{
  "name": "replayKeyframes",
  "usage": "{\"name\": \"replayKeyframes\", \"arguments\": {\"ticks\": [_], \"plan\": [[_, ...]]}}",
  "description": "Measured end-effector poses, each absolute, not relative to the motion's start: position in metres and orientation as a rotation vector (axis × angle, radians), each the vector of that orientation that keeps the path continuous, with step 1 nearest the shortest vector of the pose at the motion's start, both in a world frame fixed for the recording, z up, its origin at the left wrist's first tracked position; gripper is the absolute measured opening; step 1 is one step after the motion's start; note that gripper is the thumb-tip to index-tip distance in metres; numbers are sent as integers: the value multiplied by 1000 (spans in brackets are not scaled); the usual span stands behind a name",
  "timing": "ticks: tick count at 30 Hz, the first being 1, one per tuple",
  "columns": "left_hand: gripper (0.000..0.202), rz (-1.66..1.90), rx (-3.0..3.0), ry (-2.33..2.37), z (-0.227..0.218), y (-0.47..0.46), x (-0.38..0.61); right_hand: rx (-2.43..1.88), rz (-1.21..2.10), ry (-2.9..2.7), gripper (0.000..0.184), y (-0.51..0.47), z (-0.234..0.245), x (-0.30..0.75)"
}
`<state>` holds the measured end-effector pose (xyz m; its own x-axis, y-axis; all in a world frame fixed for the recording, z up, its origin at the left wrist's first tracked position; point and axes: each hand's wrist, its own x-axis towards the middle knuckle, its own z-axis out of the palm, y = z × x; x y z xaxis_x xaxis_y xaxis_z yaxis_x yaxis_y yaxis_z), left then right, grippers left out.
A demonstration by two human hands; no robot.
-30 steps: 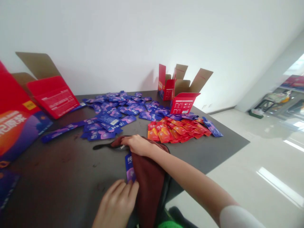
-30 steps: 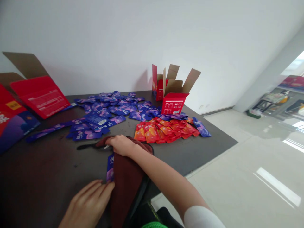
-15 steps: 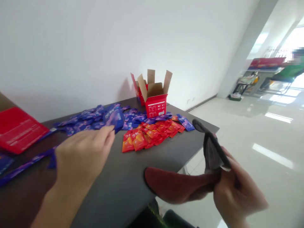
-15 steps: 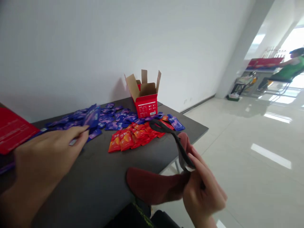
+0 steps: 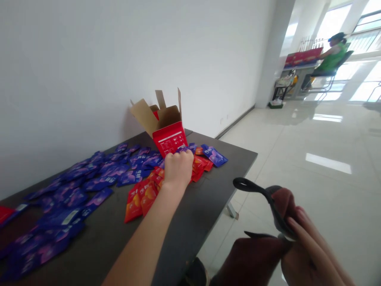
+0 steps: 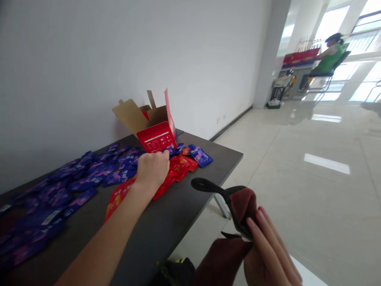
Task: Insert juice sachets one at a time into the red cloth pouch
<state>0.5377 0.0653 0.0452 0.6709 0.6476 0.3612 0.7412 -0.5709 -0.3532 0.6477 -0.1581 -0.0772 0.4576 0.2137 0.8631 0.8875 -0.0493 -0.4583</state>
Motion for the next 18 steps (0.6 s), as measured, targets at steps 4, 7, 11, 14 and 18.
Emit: {"name": "replayKeyframes", "arguments": {"ticks": [4,7,11,14,18], "plan": [[26,-201,-2452,-1098,47,74,560,-1545,-778,-1009,40,-153,-76,645],[16,-84,-2481,-1186,39,83,568,-1541,-804,-952,41,-149,-72,640],[22,32,-2502,-1294,26,89,566,-1558,-779,-939,44,-148,-69,635],[28,34,-2511,-1320,22,88,560,-1555,-799,-939,44,-149,-71,635],[32,-4,-2525,-1305,22,87,553,-1562,-776,-983,40,-149,-77,635]]}}
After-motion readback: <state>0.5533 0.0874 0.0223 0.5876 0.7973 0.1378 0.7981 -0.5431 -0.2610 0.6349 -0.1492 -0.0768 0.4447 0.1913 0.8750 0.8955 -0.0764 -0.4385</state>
